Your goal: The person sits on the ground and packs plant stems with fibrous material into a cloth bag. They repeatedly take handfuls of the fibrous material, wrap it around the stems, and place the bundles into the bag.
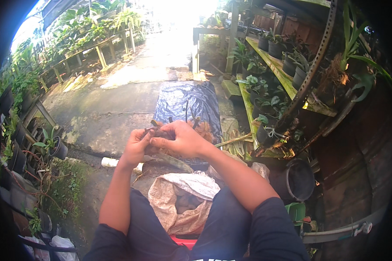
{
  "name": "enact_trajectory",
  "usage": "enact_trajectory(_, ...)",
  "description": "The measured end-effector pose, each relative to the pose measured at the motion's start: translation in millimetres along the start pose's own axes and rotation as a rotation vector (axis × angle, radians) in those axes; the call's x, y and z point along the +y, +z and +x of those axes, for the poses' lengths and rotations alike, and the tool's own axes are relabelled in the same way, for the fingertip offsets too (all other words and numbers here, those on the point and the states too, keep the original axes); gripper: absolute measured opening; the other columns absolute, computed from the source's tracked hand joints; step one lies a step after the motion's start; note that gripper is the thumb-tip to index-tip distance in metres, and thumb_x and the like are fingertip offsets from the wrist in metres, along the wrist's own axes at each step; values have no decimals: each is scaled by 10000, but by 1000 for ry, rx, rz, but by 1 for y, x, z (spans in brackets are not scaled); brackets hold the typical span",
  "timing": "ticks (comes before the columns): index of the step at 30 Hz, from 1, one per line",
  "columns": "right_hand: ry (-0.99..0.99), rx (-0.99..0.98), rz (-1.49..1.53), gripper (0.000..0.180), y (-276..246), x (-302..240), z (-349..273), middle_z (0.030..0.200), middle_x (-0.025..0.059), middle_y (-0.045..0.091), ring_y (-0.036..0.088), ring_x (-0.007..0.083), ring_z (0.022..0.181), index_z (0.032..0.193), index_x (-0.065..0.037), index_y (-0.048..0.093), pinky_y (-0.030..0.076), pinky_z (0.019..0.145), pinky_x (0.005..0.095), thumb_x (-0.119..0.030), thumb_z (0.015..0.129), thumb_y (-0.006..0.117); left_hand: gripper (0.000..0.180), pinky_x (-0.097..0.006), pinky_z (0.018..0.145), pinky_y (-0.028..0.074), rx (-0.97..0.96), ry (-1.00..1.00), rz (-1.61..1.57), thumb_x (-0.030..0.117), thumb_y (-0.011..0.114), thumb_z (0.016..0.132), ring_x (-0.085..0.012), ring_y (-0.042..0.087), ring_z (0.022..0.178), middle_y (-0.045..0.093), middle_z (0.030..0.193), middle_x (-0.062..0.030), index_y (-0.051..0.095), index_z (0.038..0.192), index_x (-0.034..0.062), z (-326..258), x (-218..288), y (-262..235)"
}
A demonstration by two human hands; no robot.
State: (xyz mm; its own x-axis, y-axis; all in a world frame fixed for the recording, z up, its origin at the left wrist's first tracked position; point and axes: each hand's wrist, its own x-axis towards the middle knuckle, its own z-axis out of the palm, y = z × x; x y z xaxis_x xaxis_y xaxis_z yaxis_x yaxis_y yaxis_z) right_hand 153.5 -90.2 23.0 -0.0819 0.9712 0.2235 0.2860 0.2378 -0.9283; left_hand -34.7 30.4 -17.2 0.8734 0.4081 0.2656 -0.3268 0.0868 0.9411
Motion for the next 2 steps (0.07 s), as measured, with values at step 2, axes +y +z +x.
enact_trajectory(2,138,25,-225,445,-2,-6,5,844,59,730,595,53,819,1131,-7,778,507,749,275,-414,952,787,340,-253,714,531,17,-21,57,310,593,1100,-80,654,813,717,956,-21,722,1101,-5,-1,2,-6)
